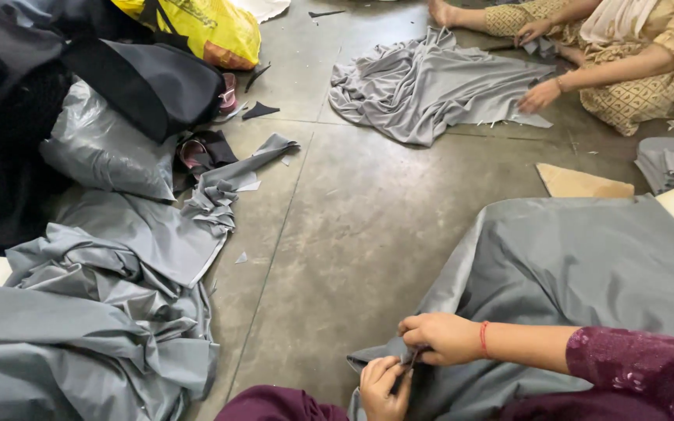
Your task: The person sits on the floor and uses large shears to cut a piece of gray fabric along pre-drawn lines. They trim the edges of the cut fabric pieces and then fold a larger piece of gray fabric.
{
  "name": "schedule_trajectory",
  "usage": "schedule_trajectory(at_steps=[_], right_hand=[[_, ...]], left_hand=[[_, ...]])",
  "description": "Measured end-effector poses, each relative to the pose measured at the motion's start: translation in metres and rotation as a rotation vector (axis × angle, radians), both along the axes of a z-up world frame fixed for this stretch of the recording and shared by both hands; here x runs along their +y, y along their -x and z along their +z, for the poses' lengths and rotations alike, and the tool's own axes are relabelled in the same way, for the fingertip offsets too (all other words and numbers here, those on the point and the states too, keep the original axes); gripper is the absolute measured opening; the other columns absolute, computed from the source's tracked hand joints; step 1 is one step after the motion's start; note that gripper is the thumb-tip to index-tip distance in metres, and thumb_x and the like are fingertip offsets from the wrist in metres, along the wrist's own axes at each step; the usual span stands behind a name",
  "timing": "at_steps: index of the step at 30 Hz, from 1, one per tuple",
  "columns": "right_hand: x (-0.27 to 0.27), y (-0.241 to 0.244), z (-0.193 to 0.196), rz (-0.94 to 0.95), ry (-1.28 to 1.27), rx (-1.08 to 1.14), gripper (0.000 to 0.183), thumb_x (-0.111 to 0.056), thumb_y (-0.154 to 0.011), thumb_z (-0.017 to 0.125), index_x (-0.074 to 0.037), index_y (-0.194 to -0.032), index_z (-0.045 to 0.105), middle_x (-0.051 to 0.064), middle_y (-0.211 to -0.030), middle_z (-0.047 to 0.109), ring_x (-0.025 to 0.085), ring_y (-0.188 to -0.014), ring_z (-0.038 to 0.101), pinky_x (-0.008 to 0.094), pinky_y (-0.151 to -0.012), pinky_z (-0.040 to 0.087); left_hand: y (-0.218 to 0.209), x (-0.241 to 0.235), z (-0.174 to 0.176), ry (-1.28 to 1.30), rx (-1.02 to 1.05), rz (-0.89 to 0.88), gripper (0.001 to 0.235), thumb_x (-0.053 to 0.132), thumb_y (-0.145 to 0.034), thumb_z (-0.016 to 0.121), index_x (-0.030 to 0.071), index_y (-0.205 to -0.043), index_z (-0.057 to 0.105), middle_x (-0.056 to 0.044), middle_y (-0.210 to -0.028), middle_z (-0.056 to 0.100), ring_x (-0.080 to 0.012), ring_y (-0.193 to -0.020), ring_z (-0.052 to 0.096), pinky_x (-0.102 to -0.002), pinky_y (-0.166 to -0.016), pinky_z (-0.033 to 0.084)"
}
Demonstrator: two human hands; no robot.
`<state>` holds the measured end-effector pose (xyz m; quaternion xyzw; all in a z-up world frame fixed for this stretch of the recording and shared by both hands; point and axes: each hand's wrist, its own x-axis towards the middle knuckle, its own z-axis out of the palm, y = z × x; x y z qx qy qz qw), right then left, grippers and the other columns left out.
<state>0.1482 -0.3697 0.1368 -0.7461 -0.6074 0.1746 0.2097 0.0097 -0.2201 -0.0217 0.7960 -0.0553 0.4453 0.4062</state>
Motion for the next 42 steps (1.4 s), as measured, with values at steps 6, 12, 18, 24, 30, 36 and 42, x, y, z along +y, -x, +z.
schedule_trajectory(at_steps=[6,12,18,24,30,36,42], right_hand=[[0.017,0.000,0.009,-0.036,0.190,0.045,0.017,-0.016,-0.083,0.073,-0.006,-0.091,0.062,0.014,-0.089,0.066,0.037,-0.089,0.065,0.046,-0.077,0.050],[0.027,-0.006,-0.012,0.090,0.077,-0.104,0.015,-0.012,-0.079,0.072,-0.006,-0.089,0.062,0.013,-0.089,0.066,0.038,-0.088,0.064,0.048,-0.076,0.051],[0.033,-0.007,-0.028,0.100,0.118,-0.109,0.010,-0.010,-0.076,0.070,-0.008,-0.083,0.063,0.011,-0.088,0.066,0.035,-0.090,0.066,0.047,-0.077,0.052],[0.041,-0.006,-0.025,0.066,0.110,-0.155,0.011,-0.011,-0.075,0.071,-0.008,-0.082,0.063,0.011,-0.089,0.064,0.035,-0.090,0.065,0.048,-0.075,0.052],[0.044,-0.006,-0.026,0.056,0.108,-0.133,0.010,-0.009,-0.073,0.071,-0.008,-0.078,0.062,0.011,-0.094,0.064,0.035,-0.089,0.065,0.048,-0.074,0.052],[0.041,0.000,-0.032,0.092,0.128,-0.103,0.009,-0.008,-0.072,0.070,-0.008,-0.078,0.063,0.010,-0.094,0.064,0.034,-0.090,0.065,0.047,-0.075,0.052],[0.035,0.004,-0.031,0.080,0.060,-0.043,0.029,-0.007,-0.073,0.073,-0.007,-0.102,0.069,0.015,-0.131,0.062,0.033,-0.105,0.066,0.043,-0.085,0.055]], left_hand=[[0.007,0.003,0.014,0.203,0.255,-0.008,0.020,0.020,-0.075,0.084,0.006,-0.089,0.078,-0.009,-0.099,0.070,-0.0275,-0.087,0.069,-0.038,-0.080,0.054],[-0.007,0.010,-0.042,0.374,0.198,-0.077,0.025,0.022,-0.092,0.067,-0.002,-0.100,0.071,-0.013,-0.104,0.066,-0.0248,-0.101,0.066,-0.034,-0.090,0.050],[-0.030,0.024,-0.124,0.883,0.262,-0.168,0.030,0.019,-0.101,0.061,-0.004,-0.084,0.071,-0.012,-0.092,0.068,-0.0178,-0.090,0.064,-0.030,-0.088,0.049],[-0.031,0.030,-0.105,0.819,0.219,-0.235,0.021,0.017,-0.098,0.064,-0.004,-0.100,0.069,-0.005,-0.096,0.066,-0.0134,-0.094,0.062,-0.027,-0.088,0.048],[-0.038,0.041,-0.137,1.041,0.484,-0.400,0.036,0.031,-0.101,0.053,0.001,-0.108,0.071,-0.003,-0.092,0.074,-0.0105,-0.085,0.065,-0.025,-0.082,0.050],[-0.048,0.043,-0.181,0.944,0.557,-0.426,0.044,0.036,-0.108,0.052,0.000,-0.111,0.077,0.002,-0.089,0.064,-0.0066,-0.081,0.054,-0.024,-0.076,0.044],[-0.049,0.042,-0.072,1.229,0.495,-0.448,0.028,0.017,-0.095,0.066,0.001,-0.115,0.074,-0.002,-0.103,0.077,-0.0087,-0.090,0.067,-0.026,-0.084,0.052]])
